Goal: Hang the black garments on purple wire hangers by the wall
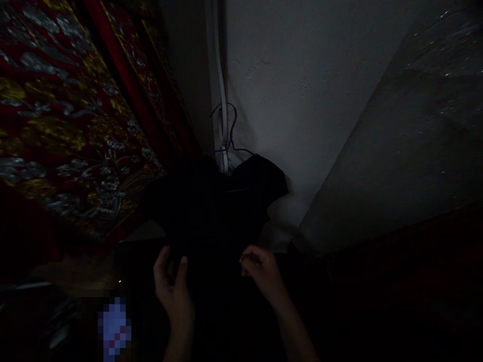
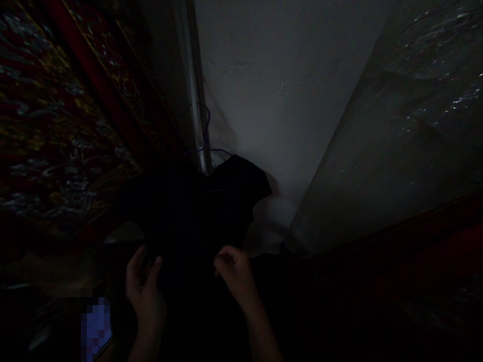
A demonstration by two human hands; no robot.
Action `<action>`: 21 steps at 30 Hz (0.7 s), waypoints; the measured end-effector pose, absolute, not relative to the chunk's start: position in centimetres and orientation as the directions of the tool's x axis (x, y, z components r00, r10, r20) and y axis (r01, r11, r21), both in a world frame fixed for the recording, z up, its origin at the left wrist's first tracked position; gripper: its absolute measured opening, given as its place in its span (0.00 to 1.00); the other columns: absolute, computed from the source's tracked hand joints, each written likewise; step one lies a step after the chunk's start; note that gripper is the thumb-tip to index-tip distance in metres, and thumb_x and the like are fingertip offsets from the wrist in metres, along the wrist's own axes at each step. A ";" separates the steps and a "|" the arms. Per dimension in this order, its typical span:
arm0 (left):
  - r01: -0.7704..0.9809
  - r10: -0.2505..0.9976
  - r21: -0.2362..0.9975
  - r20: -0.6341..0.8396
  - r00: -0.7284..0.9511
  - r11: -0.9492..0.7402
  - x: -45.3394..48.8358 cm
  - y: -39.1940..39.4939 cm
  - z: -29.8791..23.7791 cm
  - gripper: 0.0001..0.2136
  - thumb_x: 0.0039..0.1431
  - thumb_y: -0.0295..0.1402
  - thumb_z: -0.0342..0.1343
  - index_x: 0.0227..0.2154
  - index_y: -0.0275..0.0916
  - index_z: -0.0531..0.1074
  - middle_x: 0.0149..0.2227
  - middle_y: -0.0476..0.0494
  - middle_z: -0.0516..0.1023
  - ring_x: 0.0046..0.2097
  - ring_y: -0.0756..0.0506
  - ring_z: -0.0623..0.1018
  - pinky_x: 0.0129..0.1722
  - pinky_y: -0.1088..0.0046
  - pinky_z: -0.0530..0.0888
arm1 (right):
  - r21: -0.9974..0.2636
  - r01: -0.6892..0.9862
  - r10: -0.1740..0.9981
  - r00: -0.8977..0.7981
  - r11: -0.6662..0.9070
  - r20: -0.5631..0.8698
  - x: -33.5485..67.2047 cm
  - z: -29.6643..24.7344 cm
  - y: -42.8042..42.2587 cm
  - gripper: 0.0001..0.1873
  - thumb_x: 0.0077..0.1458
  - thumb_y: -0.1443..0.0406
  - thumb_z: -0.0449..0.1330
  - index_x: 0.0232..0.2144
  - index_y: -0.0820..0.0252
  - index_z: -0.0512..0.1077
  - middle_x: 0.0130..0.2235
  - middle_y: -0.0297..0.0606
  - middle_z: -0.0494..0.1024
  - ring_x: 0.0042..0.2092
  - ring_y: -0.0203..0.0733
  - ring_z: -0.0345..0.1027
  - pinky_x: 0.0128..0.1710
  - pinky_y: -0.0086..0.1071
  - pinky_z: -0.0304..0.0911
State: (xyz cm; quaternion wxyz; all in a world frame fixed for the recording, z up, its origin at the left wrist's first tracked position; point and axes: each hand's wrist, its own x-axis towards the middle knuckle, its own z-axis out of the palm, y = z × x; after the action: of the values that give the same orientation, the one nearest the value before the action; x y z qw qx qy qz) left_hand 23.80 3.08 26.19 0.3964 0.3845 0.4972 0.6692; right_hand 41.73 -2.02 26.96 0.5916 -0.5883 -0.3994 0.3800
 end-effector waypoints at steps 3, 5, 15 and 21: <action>-0.086 0.975 0.973 0.209 -0.070 -0.215 25.7 1.8 25.4 0.15 0.54 0.36 0.67 0.45 0.43 0.78 0.56 0.42 0.76 0.61 0.39 0.72 0.64 0.64 0.65 | -0.998 -0.057 0.919 0.394 0.027 0.002 41.3 26.9 -1.6 0.08 0.44 0.61 0.59 0.21 0.59 0.71 0.17 0.30 0.69 0.21 0.34 0.62 0.23 0.27 0.55; -0.139 0.982 0.984 0.132 0.133 -0.114 27.4 1.5 25.0 0.14 0.54 0.35 0.67 0.44 0.40 0.78 0.53 0.38 0.78 0.57 0.38 0.76 0.59 0.64 0.71 | -0.992 -0.121 0.922 0.386 0.032 -0.017 40.9 26.7 -1.3 0.10 0.45 0.58 0.61 0.22 0.59 0.71 0.17 0.30 0.69 0.20 0.33 0.61 0.21 0.27 0.54; -0.079 0.985 0.995 0.078 0.156 -0.067 30.0 2.6 23.4 0.08 0.50 0.33 0.65 0.34 0.38 0.79 0.30 0.46 0.80 0.34 0.44 0.79 0.37 0.72 0.75 | -0.980 -0.198 0.947 0.306 -0.037 -0.098 39.6 25.7 -1.4 0.12 0.46 0.57 0.57 0.23 0.60 0.70 0.15 0.28 0.66 0.16 0.31 0.57 0.17 0.25 0.51; -0.090 0.946 0.972 0.231 0.227 -0.216 30.8 1.5 22.7 0.06 0.53 0.34 0.61 0.26 0.37 0.76 0.25 0.47 0.78 0.29 0.46 0.78 0.32 0.74 0.73 | -0.983 -0.182 0.901 0.429 0.011 -0.070 40.5 27.6 -1.5 0.13 0.43 0.56 0.54 0.19 0.60 0.69 0.14 0.28 0.64 0.15 0.30 0.54 0.15 0.24 0.47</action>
State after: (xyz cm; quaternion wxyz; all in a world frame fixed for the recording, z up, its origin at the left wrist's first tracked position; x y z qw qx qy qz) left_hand 30.80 1.54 22.73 0.5117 0.5930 0.3611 0.5060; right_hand 40.53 -1.48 27.62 0.6340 -0.5590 -0.3215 0.4269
